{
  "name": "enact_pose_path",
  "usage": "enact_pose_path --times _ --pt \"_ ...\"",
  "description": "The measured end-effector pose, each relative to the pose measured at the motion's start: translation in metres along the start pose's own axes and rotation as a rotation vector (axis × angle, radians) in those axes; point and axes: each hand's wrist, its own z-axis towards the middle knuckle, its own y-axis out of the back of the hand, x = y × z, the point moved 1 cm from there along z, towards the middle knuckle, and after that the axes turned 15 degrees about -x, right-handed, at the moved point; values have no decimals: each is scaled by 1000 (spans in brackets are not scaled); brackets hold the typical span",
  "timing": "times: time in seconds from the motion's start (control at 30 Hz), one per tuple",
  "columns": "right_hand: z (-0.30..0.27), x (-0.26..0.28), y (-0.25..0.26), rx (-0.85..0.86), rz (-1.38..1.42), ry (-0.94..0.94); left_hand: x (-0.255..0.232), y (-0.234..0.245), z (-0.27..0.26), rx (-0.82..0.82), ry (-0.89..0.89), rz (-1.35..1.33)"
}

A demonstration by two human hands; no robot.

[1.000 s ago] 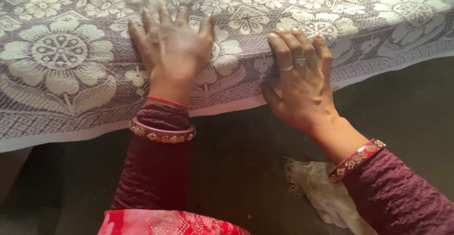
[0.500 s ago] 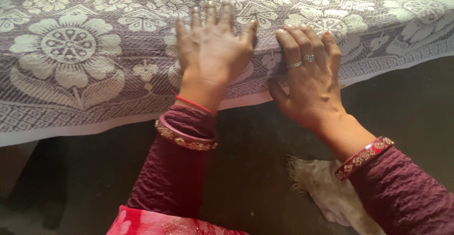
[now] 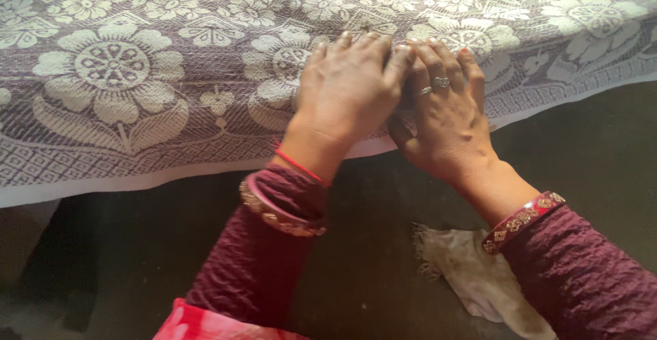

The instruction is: The person smooths a patterned bed sheet on a bed by hand, repeatedly pressing and tucking the edges to flatten the surface. The hands move along the sheet's length, adjusting and pressing down to remove wrinkles.

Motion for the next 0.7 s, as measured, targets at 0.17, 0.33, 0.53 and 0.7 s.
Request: enact_pose_path --times 0.17,0.33,0.53,0.7 --pt "0 3 2 -8 26 -19 29 23 20 -211 -45 178" --pt "1 3 2 -15 19 -15 69 45 23 -209 245 324" --pt "-1 6 2 -62 34 -10 55 29 16 48 311 390" --pt "-1 6 2 -77 37 -7 41 16 12 44 271 383"
